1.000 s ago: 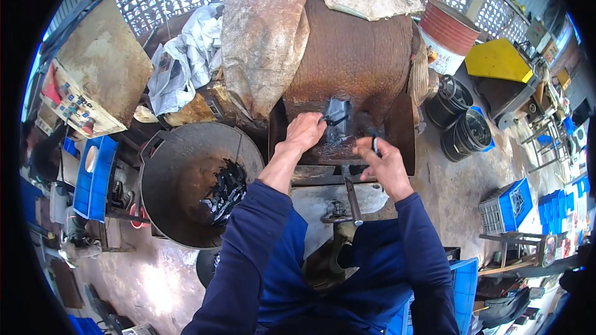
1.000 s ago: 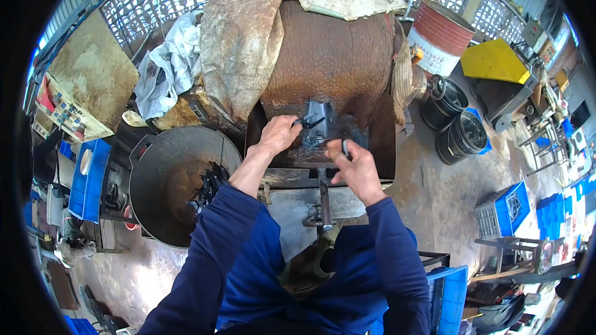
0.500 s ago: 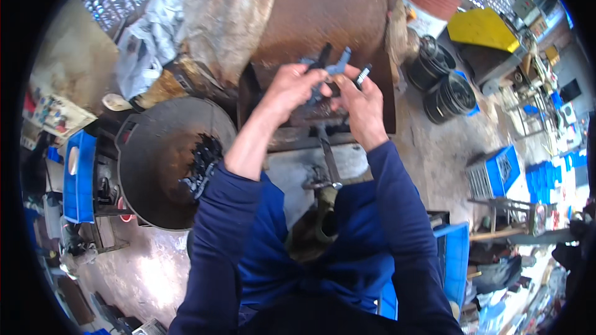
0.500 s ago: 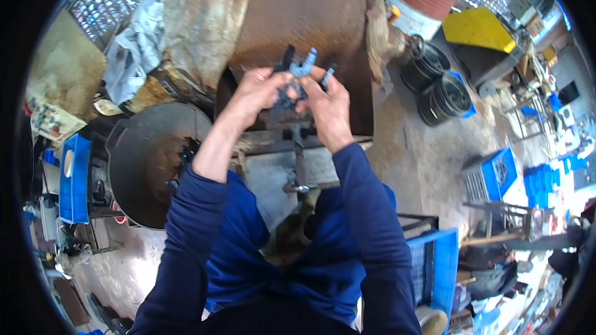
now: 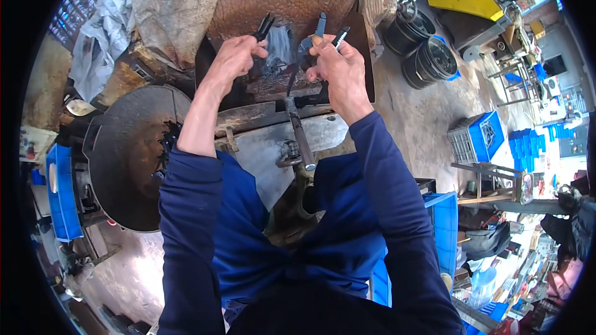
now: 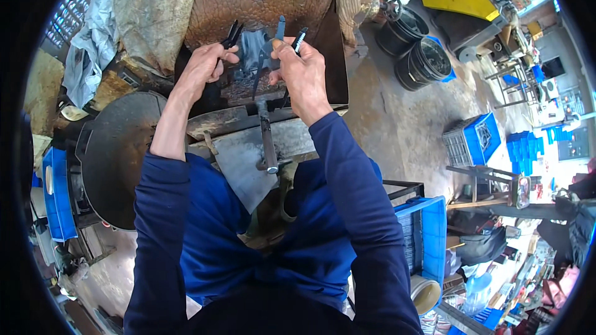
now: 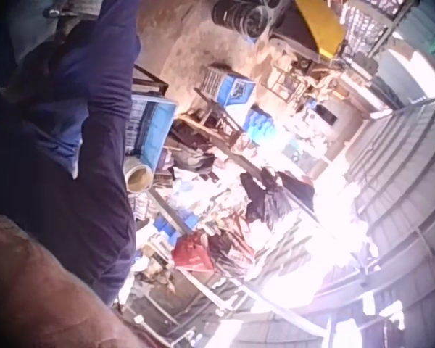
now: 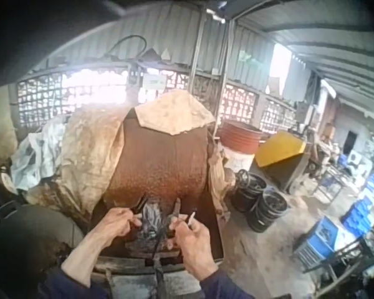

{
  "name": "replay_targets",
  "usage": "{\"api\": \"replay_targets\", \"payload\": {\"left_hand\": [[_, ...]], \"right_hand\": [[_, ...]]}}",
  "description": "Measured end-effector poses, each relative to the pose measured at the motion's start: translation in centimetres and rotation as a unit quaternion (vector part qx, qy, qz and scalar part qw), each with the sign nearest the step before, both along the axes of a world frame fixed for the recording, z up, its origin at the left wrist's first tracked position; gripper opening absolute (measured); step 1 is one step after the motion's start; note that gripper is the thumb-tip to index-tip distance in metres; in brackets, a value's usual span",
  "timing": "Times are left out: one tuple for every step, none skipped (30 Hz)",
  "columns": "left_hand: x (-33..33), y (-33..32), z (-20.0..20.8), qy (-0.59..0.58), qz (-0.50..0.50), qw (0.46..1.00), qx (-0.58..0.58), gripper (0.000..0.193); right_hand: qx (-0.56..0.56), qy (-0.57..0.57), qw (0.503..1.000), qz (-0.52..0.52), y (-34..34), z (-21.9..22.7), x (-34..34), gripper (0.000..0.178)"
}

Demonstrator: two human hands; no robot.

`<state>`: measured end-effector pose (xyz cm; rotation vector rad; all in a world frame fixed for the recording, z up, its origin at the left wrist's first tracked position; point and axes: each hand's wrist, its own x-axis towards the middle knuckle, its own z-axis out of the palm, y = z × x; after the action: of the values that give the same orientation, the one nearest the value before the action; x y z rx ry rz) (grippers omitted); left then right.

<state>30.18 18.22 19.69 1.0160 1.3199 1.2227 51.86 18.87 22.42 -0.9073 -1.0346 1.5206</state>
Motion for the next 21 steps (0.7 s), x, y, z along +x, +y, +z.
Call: {"api": "replay_targets", "payload": {"left_hand": [[-0.4, 0.2, -0.7, 0.033, 0.0, 0.999, -0.019, 0.028], [-0.8, 0.4, -1.5, 0.066, 0.0, 0.997, -0.037, 0.027], [-1.4, 0.7, -1.9, 0.103, 0.001, 0.993, -0.054, 0.026], [-2.1, 0.9, -2.5, 0.104, 0.002, 0.993, -0.055, 0.026], [-2.9, 1.1, -3.1, 0.143, -0.008, 0.988, -0.059, 0.025], [-2.6, 1.3, -3.3, 0.177, -0.023, 0.982, -0.065, 0.024], [-2.4, 1.3, -3.5, 0.211, -0.037, 0.974, -0.071, 0.022], [-2.3, 1.4, -3.6, 0.209, -0.039, 0.974, -0.073, 0.022], [-2.2, 1.5, -3.6, 0.234, -0.071, 0.967, -0.065, 0.021], [-2.2, 1.6, -3.6, 0.259, -0.102, 0.959, -0.057, 0.019], [-2.2, 1.3, -3.4, 0.285, -0.131, 0.948, -0.051, 0.018], [-2.3, 1.3, -3.7, 0.285, -0.129, 0.948, -0.055, 0.018], [-2.4, 1.5, -4.1, 0.283, -0.131, 0.949, -0.048, 0.017], [-2.6, 1.7, -4.4, 0.281, -0.132, 0.95, -0.04, 0.016], [-2.7, 1.7, -4.6, 0.279, -0.133, 0.95, -0.032, 0.015], [-2.7, 1.6, -4.8, 0.279, -0.133, 0.951, -0.034, 0.015], [-2.7, 1.5, -4.9, 0.288, -0.133, 0.948, -0.009, 0.017], [-2.7, 1.4, -5.0, 0.297, -0.132, 0.946, 0.017, 0.02], [-2.7, 1.3, -5.1, 0.306, -0.131, 0.942, 0.043, 0.022], [-2.7, 1.2, -5.1, 0.306, -0.13, 0.942, 0.043, 0.022], [-2.7, 1.2, -5.0, 0.319, -0.137, 0.937, 0.042, 0.023]], "right_hand": [[-0.001, 0.0, 1.0, 0.001, 0.2, -0.2, 0.1, 0.022], [-0.003, 0.001, 1.0, 0.002, 0.3, -0.4, 0.1, 0.021], [-0.002, 0.005, 1.0, 0.005, 0.3, -0.2, 0.1, 0.02], [-0.002, 0.007, 1.0, 0.006, 0.3, 0.0, 0.0, 0.02], [-0.006, 0.007, 1.0, 0.009, 0.3, 0.1, -0.1, 0.02], [-0.012, 0.002, 1.0, 0.008, 0.4, 0.1, 0.1, 0.021], [-0.017, -0.002, 1.0, 0.009, 0.4, 0.0, 0.3, 0.021], [-0.02, -0.003, 1.0, 0.007, 0.5, -0.1, 0.4, 0.021], [-0.02, -0.004, 1.0, 0.009, 0.7, -0.1, 0.5, 0.021], [-0.019, -0.004, 1.0, 0.011, 1.0, -0.2, 0.7, 0.022], [-0.021, -0.003, 1.0, 0.016, 0.9, -0.1, 0.7, 0.022], [-0.024, -0.002, 1.0, 0.019, 0.7, -0.1, 0.7, 0.022], [-0.023, 0.002, 1.0, 0.015, 0.6, 0.1, 0.7, 0.023], [-0.022, 0.007, 1.0, 0.011, 0.5, 0.3, 0.7, 0.024], [-0.021, 0.011, 1.0, 0.007, 0.4, 0.4, 0.8, 0.024], [-0.023, 0.011, 1.0, 0.007, 0.6, 0.1, 1.1, 0.024], [-0.018, -0.004, 1.0, 0.013, 0.8, -0.2, 1.3, 0.025], [-0.012, -0.019, 1.0, 0.018, 1.1, -0.4, 1.4, 0.025], [-0.006, -0.034, 0.999, 0.024, 1.2, -0.7, 1.5, 0.025], [-0.007, -0.034, 0.999, 0.025, 1.2, -1.0, 1.5, 0.025], [-0.01, -0.025, 0.999, 0.018, 1.1, -0.8, 1.4, 0.025]]}}
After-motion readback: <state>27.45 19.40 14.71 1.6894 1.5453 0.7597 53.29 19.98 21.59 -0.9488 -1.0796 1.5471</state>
